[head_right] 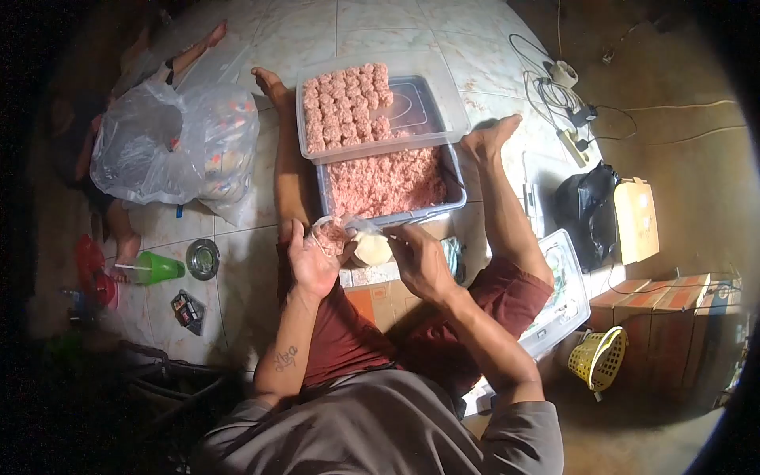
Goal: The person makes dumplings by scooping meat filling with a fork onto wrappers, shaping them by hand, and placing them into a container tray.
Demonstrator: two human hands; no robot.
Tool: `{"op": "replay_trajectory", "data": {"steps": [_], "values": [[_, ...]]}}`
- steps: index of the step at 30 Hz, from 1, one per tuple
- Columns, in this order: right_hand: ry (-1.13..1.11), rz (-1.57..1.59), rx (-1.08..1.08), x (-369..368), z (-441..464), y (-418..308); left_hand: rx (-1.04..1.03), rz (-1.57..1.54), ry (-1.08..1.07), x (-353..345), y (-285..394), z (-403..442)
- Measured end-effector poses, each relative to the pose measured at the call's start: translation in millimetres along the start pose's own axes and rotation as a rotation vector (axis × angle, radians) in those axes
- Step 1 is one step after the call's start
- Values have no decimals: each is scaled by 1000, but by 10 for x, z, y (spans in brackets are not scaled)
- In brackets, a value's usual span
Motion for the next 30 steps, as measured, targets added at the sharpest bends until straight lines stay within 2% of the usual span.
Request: {"op": "replay_trajectory", "data": {"steps": [1, 2, 4, 5, 6, 8, 9, 10, 12, 13, 14, 16, 17, 18, 19, 20, 22, 24, 25, 28, 30], "values": [[28, 97, -238, -106, -11, 169, -18, 144, -5, -155, -29, 19], [35, 96, -238, -165, -10, 235, -13, 146, -9, -303, -107, 34], [-50, 307, -220, -308, 56, 193, -105, 467, 141, -609, -195, 14], [-26, 589, -196, -345, 63, 134, -101, 353, 130, -663, -220, -62], [-22, 595, -198, -305, 69, 85, -96, 358, 133, -834, -155, -126], [-115, 913, -148, -214, 106, -135, 28, 550, 145, -1158, 13, -285], [-126, 932, -152, -139, 151, -336, 218, 750, -14, -1199, 37, -208], [-125, 939, -155, -95, 209, -383, 165, 765, 38, -988, -40, -181], [-163, 454, -24, -8, 304, -446, 17, 1093, -3, -777, -108, -138], [-126, 484, -132, 31, 271, -462, -117, 1356, 13, -752, -55, -159], [1, 575, -108, 18, 223, -465, -262, 1616, 62, -731, -3, -185], [24, 548, -206, -98, 25, -98, -711, 2031, 92, -666, 43, -150], [22, 563, -244, -196, -96, 176, -711, 2035, 96, -668, 55, -162], [58, 796, -242, -353, -229, 251, -532, 1943, 175, -614, 81, -142], [48, 813, -293, -446, -324, 209, -357, 1841, 246, -558, 95, -113], [39, 830, -346, -512, -391, 181, -356, 1845, 242, -562, 96, -88], [44, 857, -338, -550, -394, 205, -569, 2071, 144, -635, 35, -85], [65, 197, 187, -371, -244, 53, -269, 1478, 219, -262, 6, -35], [23, 18, 253, -261, -184, 17, -497, 1831, 316, -324, 48, -71], [25, -116, 200, -15, -101, -34, -622, 1849, 395, -623, 112, -50], [71, -80, 176, -51, -156, 86, -513, 1662, 222, -779, 149, -39]]}}
Point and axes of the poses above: each hand's wrist, its own z-axis towards the middle knuckle, its own x-axis out of the back of the hand, y = z × x, the point moved 4 cm from there along z, towards the middle knuckle, and after that the axes turned 8 degrees about x, right-handed, at the moved point
